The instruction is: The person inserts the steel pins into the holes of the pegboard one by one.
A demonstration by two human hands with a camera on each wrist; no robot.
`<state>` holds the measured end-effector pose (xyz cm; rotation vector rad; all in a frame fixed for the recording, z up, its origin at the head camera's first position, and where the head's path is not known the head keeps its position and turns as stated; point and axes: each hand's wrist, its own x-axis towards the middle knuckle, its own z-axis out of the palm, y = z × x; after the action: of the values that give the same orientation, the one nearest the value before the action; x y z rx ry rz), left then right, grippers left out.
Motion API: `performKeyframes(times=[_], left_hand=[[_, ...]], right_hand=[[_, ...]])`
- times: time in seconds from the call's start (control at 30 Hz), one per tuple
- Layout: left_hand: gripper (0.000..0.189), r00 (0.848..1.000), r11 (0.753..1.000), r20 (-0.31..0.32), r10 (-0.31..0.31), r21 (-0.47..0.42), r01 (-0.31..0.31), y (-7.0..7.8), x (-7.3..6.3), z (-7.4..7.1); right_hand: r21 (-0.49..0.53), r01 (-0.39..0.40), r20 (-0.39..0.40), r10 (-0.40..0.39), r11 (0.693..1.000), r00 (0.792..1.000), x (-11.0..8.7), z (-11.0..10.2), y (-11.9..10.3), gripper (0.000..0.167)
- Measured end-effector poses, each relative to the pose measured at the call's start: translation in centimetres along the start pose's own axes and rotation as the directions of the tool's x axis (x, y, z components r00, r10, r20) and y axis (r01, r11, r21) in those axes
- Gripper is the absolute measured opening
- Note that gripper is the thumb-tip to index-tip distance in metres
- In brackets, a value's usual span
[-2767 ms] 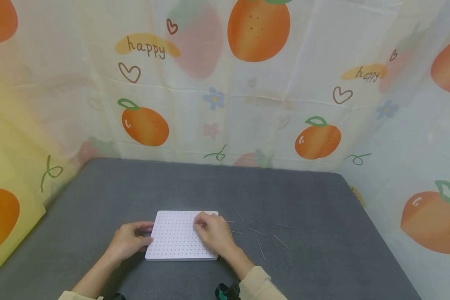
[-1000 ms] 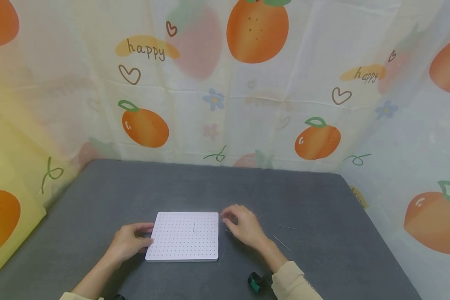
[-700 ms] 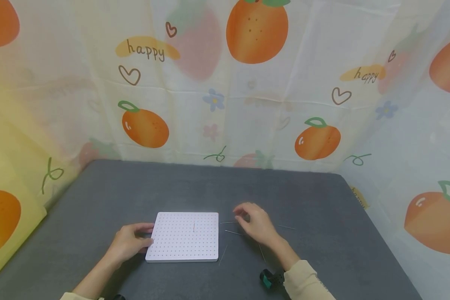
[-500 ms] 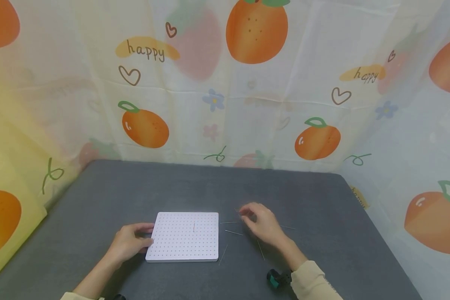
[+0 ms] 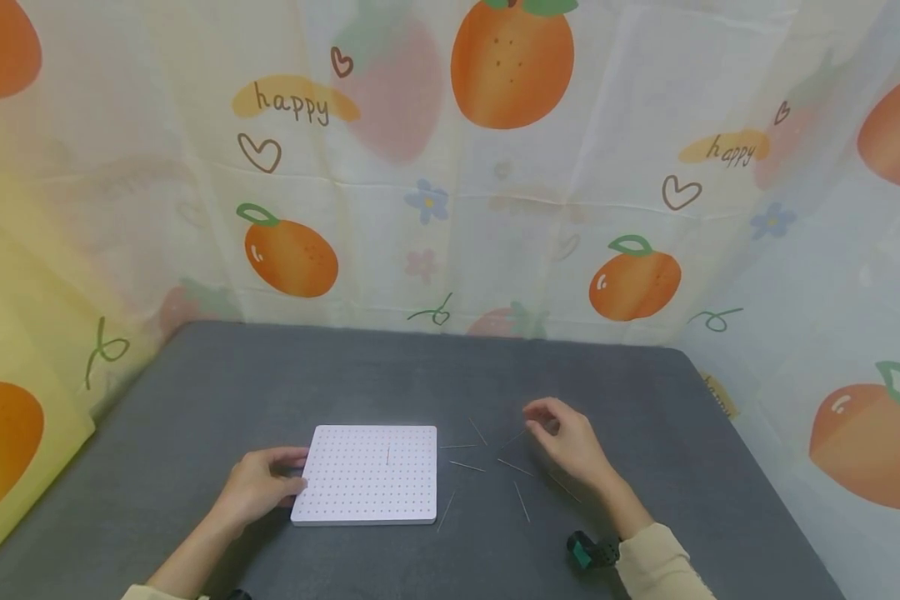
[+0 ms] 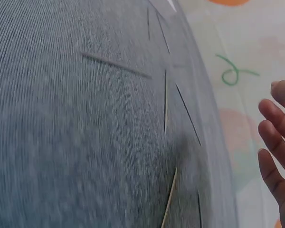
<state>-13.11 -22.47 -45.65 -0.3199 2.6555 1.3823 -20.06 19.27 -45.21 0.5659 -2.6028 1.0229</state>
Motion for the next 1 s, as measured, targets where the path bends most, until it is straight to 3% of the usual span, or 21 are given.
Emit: performKeyframes(times=[0.33, 0.7, 1.0], left_hand=[[0.048, 1.0, 1.0, 0.0, -0.001, -0.002, 0.001, 0.0, -0.1, 0.0], [0.047, 1.0, 1.0, 0.0, -0.012, 0.007, 0.012, 0.0, -0.1, 0.0], [0.048, 1.0, 1.0, 0.004, -0.012, -0.002, 0.012, 0.0, 0.0, 0.0]], right_hand=[[0.072, -0.211, 0.003, 0.211, 0.975, 0.977, -0.8, -1.7, 2.3, 0.015], [-0.023, -0.201, 0.071, 0.202, 0.979, 0.977, -2.1, -2.4, 3.5, 0.019], [-0.037, -0.251, 0.081, 0.253, 0.967, 0.964, -3.4, -2.1, 4.3, 0.018]])
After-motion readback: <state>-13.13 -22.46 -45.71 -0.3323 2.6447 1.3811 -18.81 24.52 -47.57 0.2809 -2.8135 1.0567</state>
